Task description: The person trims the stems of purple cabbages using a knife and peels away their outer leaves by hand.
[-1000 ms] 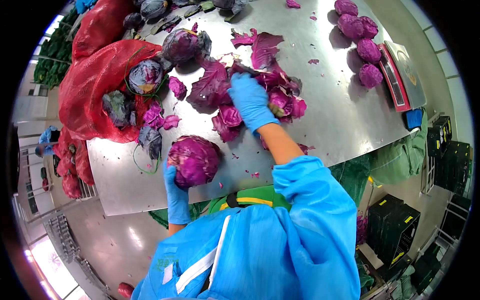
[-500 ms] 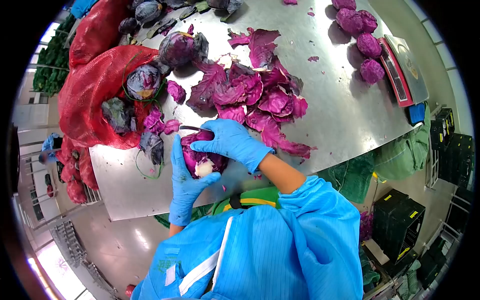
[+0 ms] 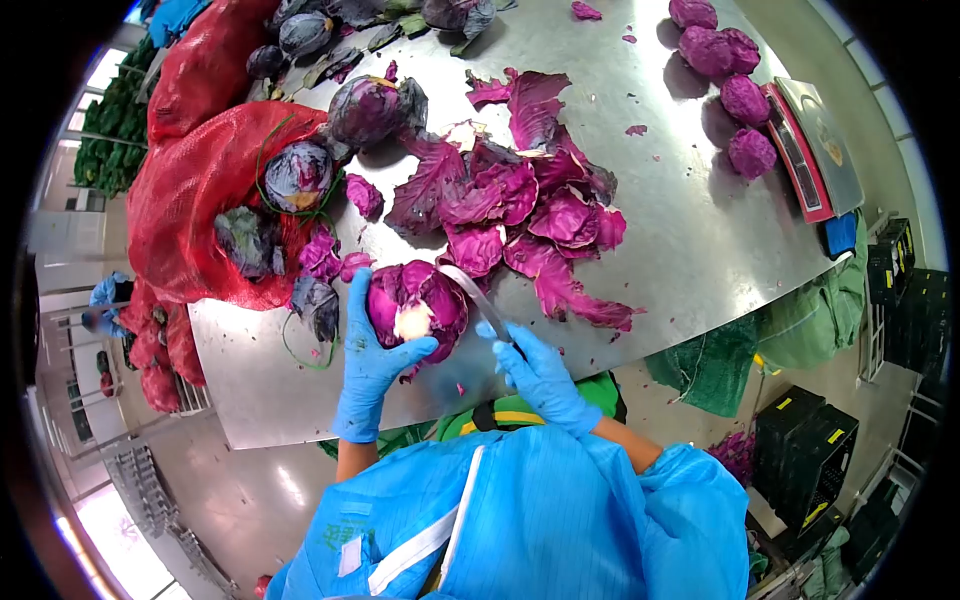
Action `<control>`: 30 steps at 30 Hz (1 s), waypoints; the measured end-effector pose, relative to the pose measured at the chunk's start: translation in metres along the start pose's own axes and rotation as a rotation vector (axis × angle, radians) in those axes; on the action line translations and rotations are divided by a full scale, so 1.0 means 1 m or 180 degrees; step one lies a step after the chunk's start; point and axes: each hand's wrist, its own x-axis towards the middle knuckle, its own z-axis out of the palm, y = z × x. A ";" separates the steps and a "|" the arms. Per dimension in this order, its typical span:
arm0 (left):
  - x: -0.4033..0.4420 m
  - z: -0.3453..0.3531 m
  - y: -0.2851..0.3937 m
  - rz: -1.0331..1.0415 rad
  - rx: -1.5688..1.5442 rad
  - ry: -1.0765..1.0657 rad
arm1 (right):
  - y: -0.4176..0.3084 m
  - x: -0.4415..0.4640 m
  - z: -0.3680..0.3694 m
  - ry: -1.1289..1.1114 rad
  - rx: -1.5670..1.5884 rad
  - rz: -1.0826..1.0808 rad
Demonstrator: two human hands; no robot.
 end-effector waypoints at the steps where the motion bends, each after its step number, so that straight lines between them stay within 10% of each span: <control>1: 0.001 -0.004 -0.001 0.0156 0.0384 -0.0015 | -0.001 0.009 0.002 0.0162 -0.0568 -0.0717; 3: 0.008 -0.011 -0.001 0.0491 0.1148 -0.0031 | -0.006 0.032 0.006 0.0508 -0.1713 -0.2168; 20: 0.016 -0.009 0.011 -0.0273 0.0529 -0.0147 | -0.043 0.095 0.019 0.0975 -0.4574 -0.2822; 30: 0.021 0.000 0.028 -0.0007 0.1067 -0.0279 | -0.063 0.096 0.017 0.0628 -0.2585 -0.2162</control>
